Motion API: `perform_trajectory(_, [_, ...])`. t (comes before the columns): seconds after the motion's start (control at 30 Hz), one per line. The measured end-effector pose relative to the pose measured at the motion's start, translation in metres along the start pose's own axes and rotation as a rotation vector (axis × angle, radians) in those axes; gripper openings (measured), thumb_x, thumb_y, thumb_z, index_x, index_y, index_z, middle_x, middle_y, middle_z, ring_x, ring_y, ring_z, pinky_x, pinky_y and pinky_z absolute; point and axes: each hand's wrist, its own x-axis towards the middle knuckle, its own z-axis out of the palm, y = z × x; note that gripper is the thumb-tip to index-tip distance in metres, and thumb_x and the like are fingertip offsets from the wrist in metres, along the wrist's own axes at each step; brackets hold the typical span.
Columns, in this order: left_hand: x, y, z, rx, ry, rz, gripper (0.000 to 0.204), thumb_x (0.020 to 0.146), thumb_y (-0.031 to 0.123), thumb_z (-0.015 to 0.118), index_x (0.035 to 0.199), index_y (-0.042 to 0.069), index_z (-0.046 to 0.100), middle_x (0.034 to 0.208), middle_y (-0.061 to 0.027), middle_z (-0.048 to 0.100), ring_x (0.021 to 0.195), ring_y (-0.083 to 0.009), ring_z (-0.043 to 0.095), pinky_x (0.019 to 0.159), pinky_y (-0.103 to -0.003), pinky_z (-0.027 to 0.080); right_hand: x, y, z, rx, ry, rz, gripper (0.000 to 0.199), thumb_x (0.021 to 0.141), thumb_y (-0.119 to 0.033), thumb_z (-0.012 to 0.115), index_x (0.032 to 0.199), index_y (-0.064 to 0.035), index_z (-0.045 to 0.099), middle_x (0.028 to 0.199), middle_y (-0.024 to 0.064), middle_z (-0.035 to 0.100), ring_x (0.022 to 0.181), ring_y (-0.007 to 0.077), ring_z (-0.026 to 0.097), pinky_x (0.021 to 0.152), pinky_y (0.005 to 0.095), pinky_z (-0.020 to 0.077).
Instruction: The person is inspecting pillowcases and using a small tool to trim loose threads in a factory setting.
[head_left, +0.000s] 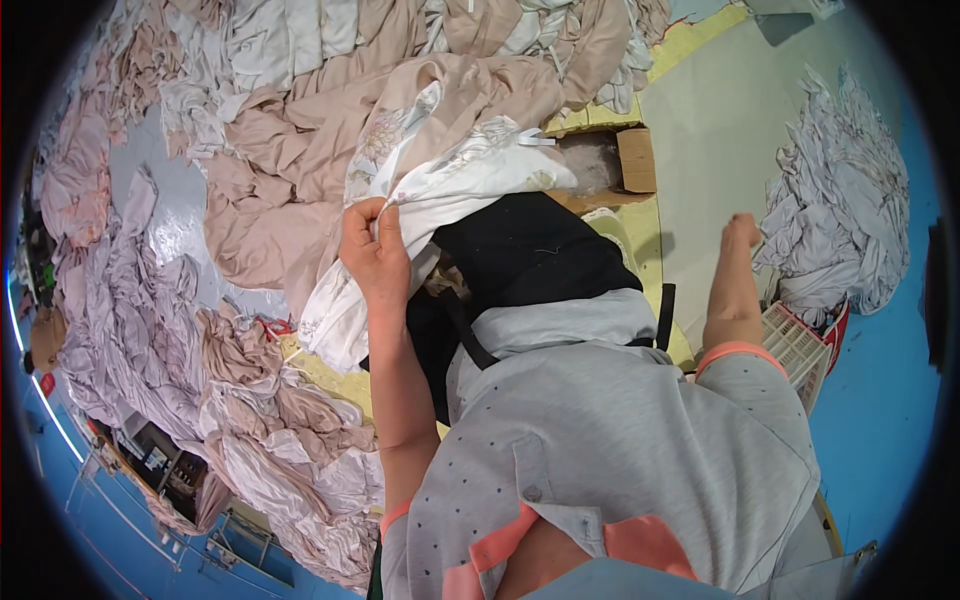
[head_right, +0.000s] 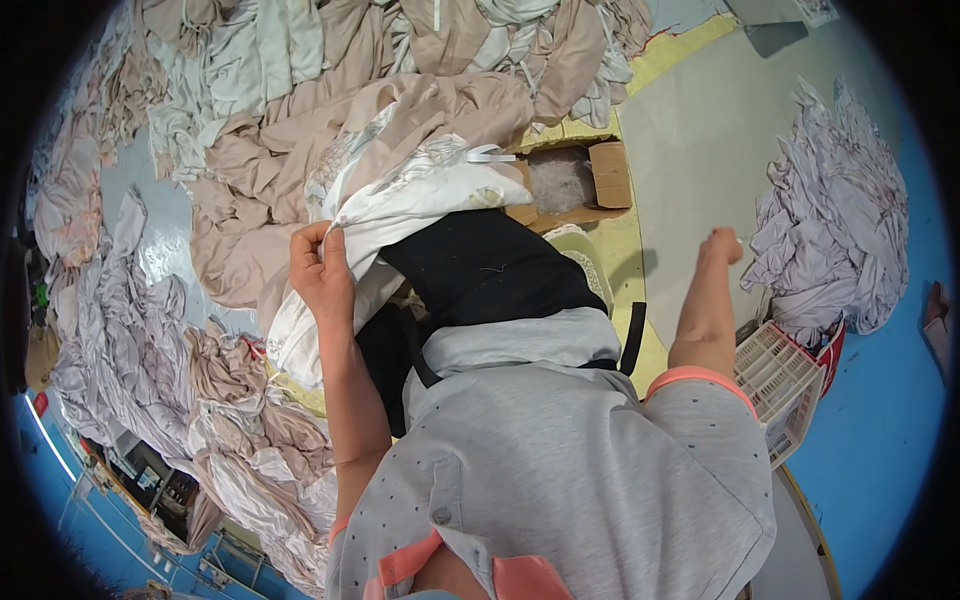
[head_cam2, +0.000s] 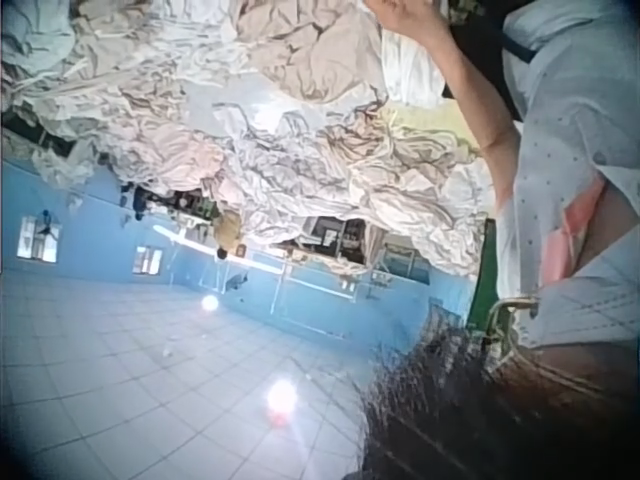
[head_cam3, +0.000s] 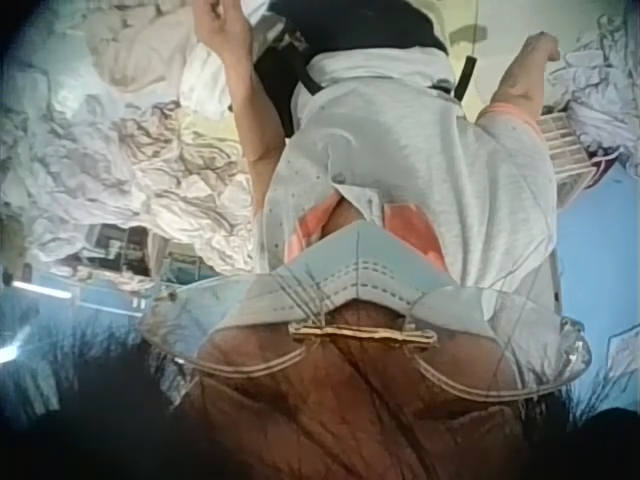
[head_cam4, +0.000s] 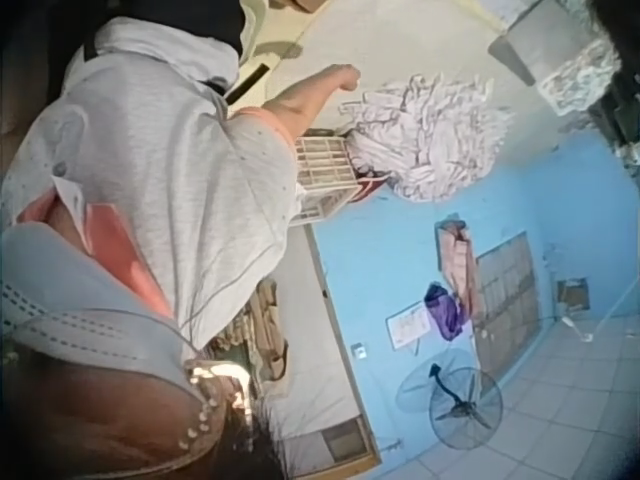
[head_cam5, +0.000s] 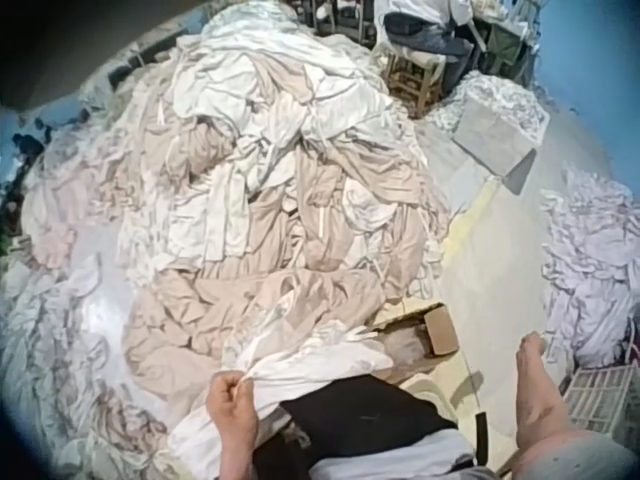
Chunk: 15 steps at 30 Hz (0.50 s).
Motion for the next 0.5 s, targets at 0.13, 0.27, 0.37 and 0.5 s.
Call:
perform_trajectory(0.13, [0.003, -0.007, 0.0, 0.012, 0.005, -0.016, 0.005, 0.088, 0.005, 0.062, 0.089, 0.0, 0.059, 0.084, -0.0021, 0.06, 0.075, -0.0077, 0.051, 0.072, -0.022, 0.043, 0.053, -0.022, -0.082, -0.01, 0.205, -0.034, 0.003, 0.076, -0.006, 0.057, 0.074, -0.0034, 0.058, 0.061, 0.0059, 0.057, 0.05, 0.0173, 0.056, 0.041, 0.0289, 0.0395])
perform_trajectory(0.27, [0.004, -0.013, 0.001, -0.022, -0.004, -0.028, 0.005, 0.088, 0.005, 0.062, 0.09, 0.0, 0.06, 0.084, -0.0018, 0.06, 0.076, -0.0072, 0.051, 0.072, -0.021, 0.043, 0.068, -0.032, -0.154, -0.098, 0.345, -0.051, 0.008, 0.082, -0.01, 0.057, 0.078, -0.004, 0.059, 0.064, 0.0057, 0.058, 0.052, 0.0167, 0.056, 0.042, 0.0281, 0.0402])
perform_trajectory(0.37, [0.005, -0.014, 0.001, -0.108, 0.001, -0.042, 0.005, 0.089, 0.005, 0.063, 0.09, 0.0, 0.06, 0.084, -0.0011, 0.059, 0.075, -0.006, 0.05, 0.07, -0.02, 0.042, 0.044, -0.04, -0.165, -0.291, 0.238, -0.059, 0.011, 0.086, -0.013, 0.056, 0.08, -0.0045, 0.061, 0.065, 0.0056, 0.059, 0.054, 0.0162, 0.057, 0.043, 0.0274, 0.0408])
perform_trajectory(0.5, [0.005, -0.012, 0.002, -0.092, -0.029, -0.067, 0.006, 0.088, 0.005, 0.063, 0.09, 0.0, 0.06, 0.084, -0.0008, 0.059, 0.074, -0.0056, 0.05, 0.069, -0.019, 0.041, -0.061, -0.045, -0.103, -0.489, -0.7, -0.361, 0.019, 0.09, -0.02, 0.058, 0.076, -0.0081, 0.054, 0.06, -0.0001, 0.051, 0.048, 0.0084, 0.047, 0.042, 0.0224, 0.035])
